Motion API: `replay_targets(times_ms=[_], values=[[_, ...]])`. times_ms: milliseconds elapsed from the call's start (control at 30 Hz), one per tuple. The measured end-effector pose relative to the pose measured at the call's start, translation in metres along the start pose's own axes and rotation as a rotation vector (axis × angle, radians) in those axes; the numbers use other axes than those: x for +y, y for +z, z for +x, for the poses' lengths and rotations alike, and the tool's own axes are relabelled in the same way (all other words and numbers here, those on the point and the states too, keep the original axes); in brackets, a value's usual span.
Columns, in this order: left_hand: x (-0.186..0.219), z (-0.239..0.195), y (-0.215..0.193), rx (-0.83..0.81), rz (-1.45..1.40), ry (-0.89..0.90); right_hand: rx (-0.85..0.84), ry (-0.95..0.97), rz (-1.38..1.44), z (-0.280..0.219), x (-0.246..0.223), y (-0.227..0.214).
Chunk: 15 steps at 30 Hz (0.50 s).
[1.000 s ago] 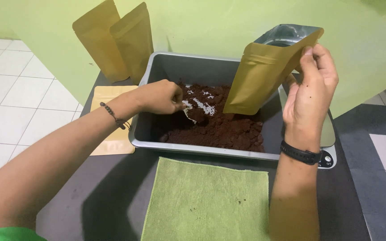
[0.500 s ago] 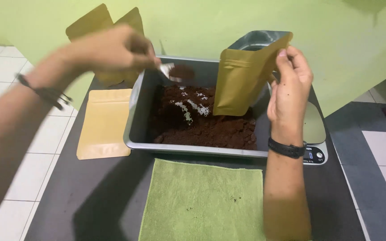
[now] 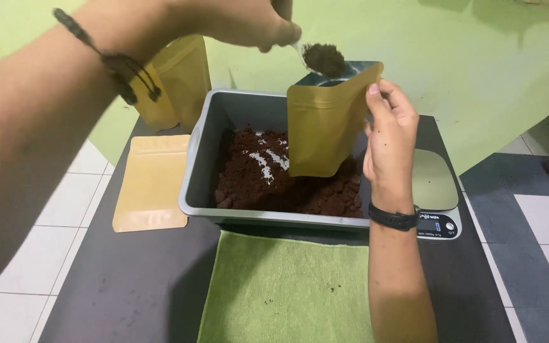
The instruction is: Filling stand-up pouches with ground coffee using a spoon, weighing them on a scale, and folding the tops to seal.
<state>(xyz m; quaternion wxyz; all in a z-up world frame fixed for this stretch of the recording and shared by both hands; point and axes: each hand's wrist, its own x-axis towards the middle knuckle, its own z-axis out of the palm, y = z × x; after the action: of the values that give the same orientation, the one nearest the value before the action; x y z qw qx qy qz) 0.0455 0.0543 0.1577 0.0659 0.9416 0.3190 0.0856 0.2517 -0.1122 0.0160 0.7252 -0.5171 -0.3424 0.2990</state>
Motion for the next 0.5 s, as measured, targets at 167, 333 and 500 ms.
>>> replay_targets(times_ms=[167, 333, 500], values=[[0.034, 0.002, 0.031, 0.082, 0.099, 0.023, 0.045, 0.034, -0.031, 0.006, 0.007, -0.001], [0.087, -0.045, 0.027, 0.251, 0.941, 0.476, 0.031, 0.037, -0.003, 0.002, 0.001, 0.002], [0.069, -0.048, 0.040, 0.549, 1.036, 0.580, 0.023, 0.016, -0.003, 0.003, 0.003, 0.001]])
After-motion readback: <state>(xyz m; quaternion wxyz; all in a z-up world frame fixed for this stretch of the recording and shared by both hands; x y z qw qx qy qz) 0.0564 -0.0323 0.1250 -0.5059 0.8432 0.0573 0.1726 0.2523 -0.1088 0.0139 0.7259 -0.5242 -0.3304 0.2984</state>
